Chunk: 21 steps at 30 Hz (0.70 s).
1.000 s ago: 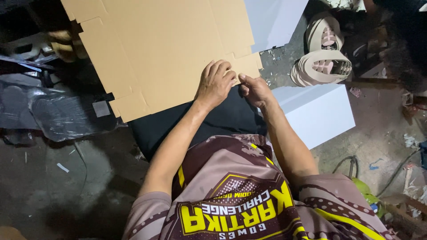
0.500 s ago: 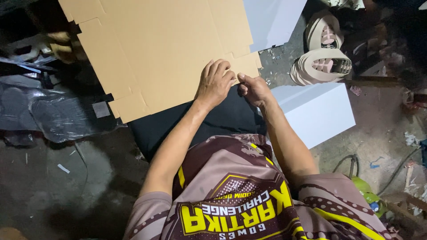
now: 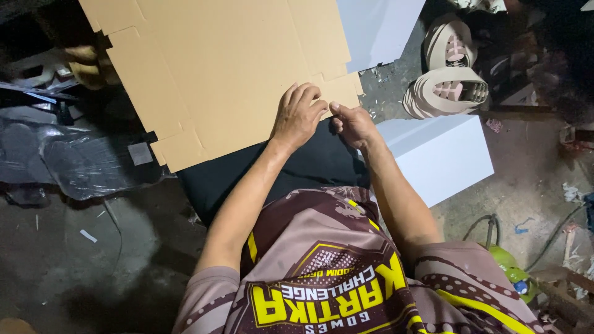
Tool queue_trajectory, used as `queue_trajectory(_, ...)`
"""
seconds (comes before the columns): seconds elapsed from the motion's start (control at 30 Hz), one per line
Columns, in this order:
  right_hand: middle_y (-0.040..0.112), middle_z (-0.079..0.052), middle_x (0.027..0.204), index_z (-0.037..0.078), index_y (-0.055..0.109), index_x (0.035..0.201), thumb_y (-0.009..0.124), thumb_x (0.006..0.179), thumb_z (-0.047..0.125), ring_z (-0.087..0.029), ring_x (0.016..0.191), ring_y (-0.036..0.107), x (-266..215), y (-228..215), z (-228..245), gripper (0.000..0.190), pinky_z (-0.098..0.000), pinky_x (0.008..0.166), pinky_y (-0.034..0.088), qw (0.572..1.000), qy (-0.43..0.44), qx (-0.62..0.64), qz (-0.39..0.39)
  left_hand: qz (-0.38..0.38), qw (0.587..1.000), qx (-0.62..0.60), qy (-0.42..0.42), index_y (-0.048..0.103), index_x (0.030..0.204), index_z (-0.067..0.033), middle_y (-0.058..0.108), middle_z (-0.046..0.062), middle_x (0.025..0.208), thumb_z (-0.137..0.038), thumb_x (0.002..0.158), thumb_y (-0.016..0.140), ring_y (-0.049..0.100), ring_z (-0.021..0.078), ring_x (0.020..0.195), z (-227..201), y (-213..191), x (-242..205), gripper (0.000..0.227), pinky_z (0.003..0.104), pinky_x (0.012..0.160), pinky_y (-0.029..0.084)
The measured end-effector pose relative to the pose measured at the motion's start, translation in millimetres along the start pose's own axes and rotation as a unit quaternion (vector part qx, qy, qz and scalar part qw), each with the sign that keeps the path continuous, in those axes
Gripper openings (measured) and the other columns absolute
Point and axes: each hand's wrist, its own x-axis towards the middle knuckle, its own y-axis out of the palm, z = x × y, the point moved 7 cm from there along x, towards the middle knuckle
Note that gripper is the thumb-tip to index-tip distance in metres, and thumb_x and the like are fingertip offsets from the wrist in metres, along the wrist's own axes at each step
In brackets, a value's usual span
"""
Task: The person assembles a flat cardboard box by folding the side flaps and tucking the tabs into slots. They then insert a white rectangular piece into the box structure and continue folding the remaining flaps to complete the box.
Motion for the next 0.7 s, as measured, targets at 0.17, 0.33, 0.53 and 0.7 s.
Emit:
queue_trajectory(0.17, 0.047, 0.002, 0.079, 0.005, 0.056, 0.102, 0.074, 0.096, 0.011, -0.007, 0.057, 0.054, -2.1, 0.0, 1.1, 0.020, -0.0185, 0.049, 0.039, 1.000, 0.004, -0.001, -0.017, 0.026, 0.994, -0.091, -0.052, 0.069, 0.092, -0.0191, 0.059, 0.000, 0.105, -0.027, 0.096, 0.072, 0.057, 0.0237, 0.122, 7.9, 8.1, -4.2, 0.010, 0.051, 0.116, 0.035)
queue_trajectory(0.33, 0.048, 0.001, 0.080, 0.005, 0.056, 0.103, 0.076, 0.095, 0.012, -0.008, 0.057, 0.055, -3.5, 1.5, 8.7, 0.023, -0.0190, 0.048, 0.040, 1.000, -0.003, -0.008, -0.016, 0.000, 0.958, -0.244, -0.148, 0.072, 0.096, -0.0226, 0.065, -0.003, 0.086, -0.026, 0.102, 0.068, 0.070, 0.0223, 0.089, 46.8, -35.6, -15.8, 0.008, 0.042, 0.089, 0.055)
queue_trajectory(0.53, 0.053, -0.002, 0.077, 0.008, 0.060, 0.102, 0.075, 0.095, 0.014, -0.016, 0.054, 0.062, 7.6, -13.6, 3.6, 0.018, -0.0234, 0.045, 0.044, 0.999, 0.030, -0.016, -0.027, -0.102, 0.904, -0.250, -0.330, 0.077, 0.105, -0.0143, 0.074, 0.006, 0.096, -0.016, 0.099, 0.074, 0.074, 0.0231, 0.093, 159.2, -143.9, -136.9, 0.007, 0.035, 0.085, 0.057)
queue_trajectory(0.7, 0.058, -0.004, 0.090, 0.006, 0.059, 0.123, 0.068, 0.101, 0.017, -0.020, 0.070, 0.072, -12.6, -25.5, 22.7, 0.027, -0.0259, 0.057, 0.060, 0.995, -0.011, -0.079, -0.061, -0.228, 0.807, -0.168, -0.518, 0.073, 0.110, -0.0045, 0.071, 0.012, 0.098, -0.008, 0.098, 0.073, 0.065, 0.0179, 0.093, 238.2, -233.5, -341.1, 0.012, 0.032, 0.083, 0.056)
